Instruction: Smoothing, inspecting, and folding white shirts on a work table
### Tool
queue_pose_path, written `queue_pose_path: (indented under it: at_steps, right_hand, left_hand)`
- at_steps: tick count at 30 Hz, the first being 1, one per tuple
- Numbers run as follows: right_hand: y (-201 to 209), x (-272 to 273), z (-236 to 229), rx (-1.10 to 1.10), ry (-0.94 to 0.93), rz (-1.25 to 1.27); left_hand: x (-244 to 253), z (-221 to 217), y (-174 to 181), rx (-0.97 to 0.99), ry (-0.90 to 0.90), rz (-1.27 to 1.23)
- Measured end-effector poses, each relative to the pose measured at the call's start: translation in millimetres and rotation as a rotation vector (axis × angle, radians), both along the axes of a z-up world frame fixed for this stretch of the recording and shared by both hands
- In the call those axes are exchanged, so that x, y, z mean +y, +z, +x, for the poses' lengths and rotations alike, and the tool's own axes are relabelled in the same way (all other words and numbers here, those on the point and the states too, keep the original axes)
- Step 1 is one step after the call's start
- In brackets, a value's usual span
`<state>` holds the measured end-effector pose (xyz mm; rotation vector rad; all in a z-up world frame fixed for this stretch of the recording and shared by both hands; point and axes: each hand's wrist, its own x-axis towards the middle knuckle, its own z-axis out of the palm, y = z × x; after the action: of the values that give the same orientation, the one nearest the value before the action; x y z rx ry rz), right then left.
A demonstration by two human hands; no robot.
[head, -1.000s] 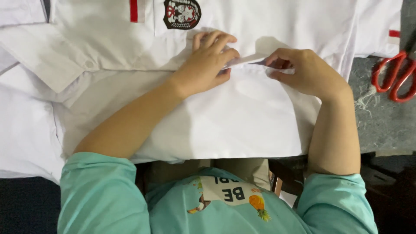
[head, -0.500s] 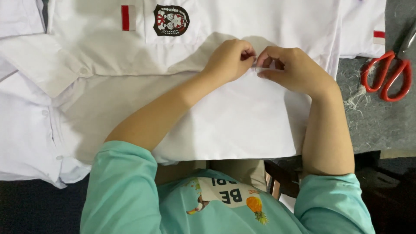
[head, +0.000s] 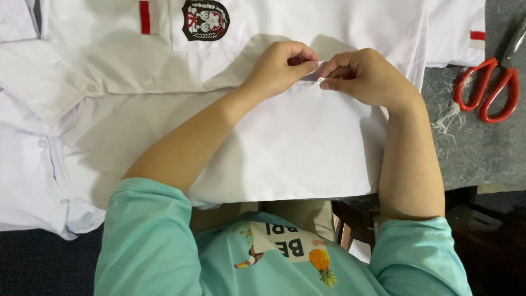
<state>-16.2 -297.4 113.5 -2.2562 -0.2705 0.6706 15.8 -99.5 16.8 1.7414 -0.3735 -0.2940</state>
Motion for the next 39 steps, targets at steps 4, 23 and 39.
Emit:
queue_pose_path:
  at_steps: [4,23,39]
  right_hand:
    - [-2.6,1.4,-0.3,-0.051,0.012,-0.012]
    - [-0.7,4.3,-5.9,-0.181,-0.012,-0.113]
    - [-36.1,-8.0,-2.2,-0.762,0.259,-0.249]
  left_hand:
    - [1.9,0.7,0.2,0.030,-0.020,-0.081]
    - [4.9,2.0,-0.8,-0.023,-0.149,-0.143]
    - [7.2,-1.7,4.7,-0.071,-0.149,0.027]
